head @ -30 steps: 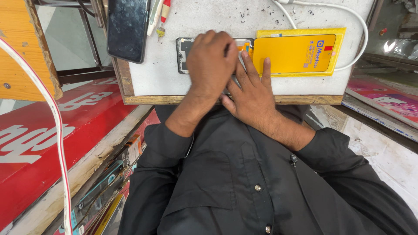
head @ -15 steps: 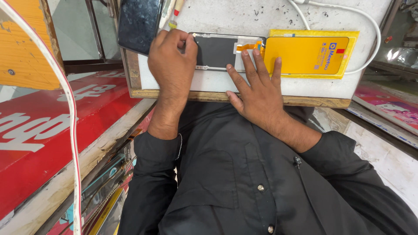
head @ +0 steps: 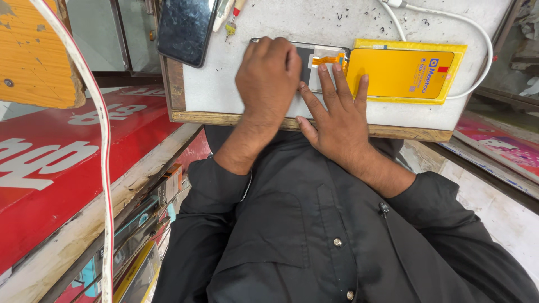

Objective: The person handles a smartphone and a screen replacement part, repeatedly wiping the screen and edges with a cloth. The person also wipes the work surface and the replacement part. The phone remains disassembled on the table at the end.

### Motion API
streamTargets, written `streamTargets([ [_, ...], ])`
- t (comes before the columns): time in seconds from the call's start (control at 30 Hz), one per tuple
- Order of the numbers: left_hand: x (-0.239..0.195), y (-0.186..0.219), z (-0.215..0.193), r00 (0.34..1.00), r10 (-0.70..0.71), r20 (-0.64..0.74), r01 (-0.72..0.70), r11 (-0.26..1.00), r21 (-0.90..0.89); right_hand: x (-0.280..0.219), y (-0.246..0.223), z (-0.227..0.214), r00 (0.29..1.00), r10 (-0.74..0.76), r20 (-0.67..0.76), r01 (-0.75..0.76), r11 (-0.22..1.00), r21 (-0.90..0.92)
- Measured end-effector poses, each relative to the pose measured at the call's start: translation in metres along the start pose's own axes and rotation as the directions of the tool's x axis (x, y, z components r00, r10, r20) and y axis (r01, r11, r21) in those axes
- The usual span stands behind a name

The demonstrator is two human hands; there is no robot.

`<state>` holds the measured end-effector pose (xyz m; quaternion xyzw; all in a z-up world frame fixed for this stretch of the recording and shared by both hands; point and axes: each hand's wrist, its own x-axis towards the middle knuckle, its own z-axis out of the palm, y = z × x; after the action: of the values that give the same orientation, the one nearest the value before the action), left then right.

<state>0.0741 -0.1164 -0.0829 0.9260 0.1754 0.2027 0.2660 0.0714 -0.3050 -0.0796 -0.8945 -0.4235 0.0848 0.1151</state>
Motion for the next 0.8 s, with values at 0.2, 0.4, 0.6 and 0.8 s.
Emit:
streamTargets([
  [0.2, 0.009, -0.015, -0.011, 1.000, 0.028, 0.007, -0.028, 0.999, 0.032, 0.000, 0.001, 0.001, 1.000, -0.008, -0.009, 0.008, 1.000, -0.007],
  [0.4, 0.012, -0.040, -0.041, 0.997, -0.073, -0.020, 0.073, 0.997, 0.011, 0.001, -0.002, -0.006, 1.000, -0.003, -0.012, 0.003, 1.000, 0.029],
  [0.6, -0.001, -0.036, -0.095, 0.919, -0.307, 0.248, 0.384, 0.841, -0.382, 0.010, -0.006, -0.027, 0.998, 0.000, -0.057, 0.005, 0.996, 0.084],
  [0.8, -0.049, -0.010, -0.101, 0.928, 0.112, 0.356, 0.083, 0.868, -0.489, 0.005, -0.010, -0.057, 0.992, -0.005, -0.125, 0.083, 0.773, 0.629],
])
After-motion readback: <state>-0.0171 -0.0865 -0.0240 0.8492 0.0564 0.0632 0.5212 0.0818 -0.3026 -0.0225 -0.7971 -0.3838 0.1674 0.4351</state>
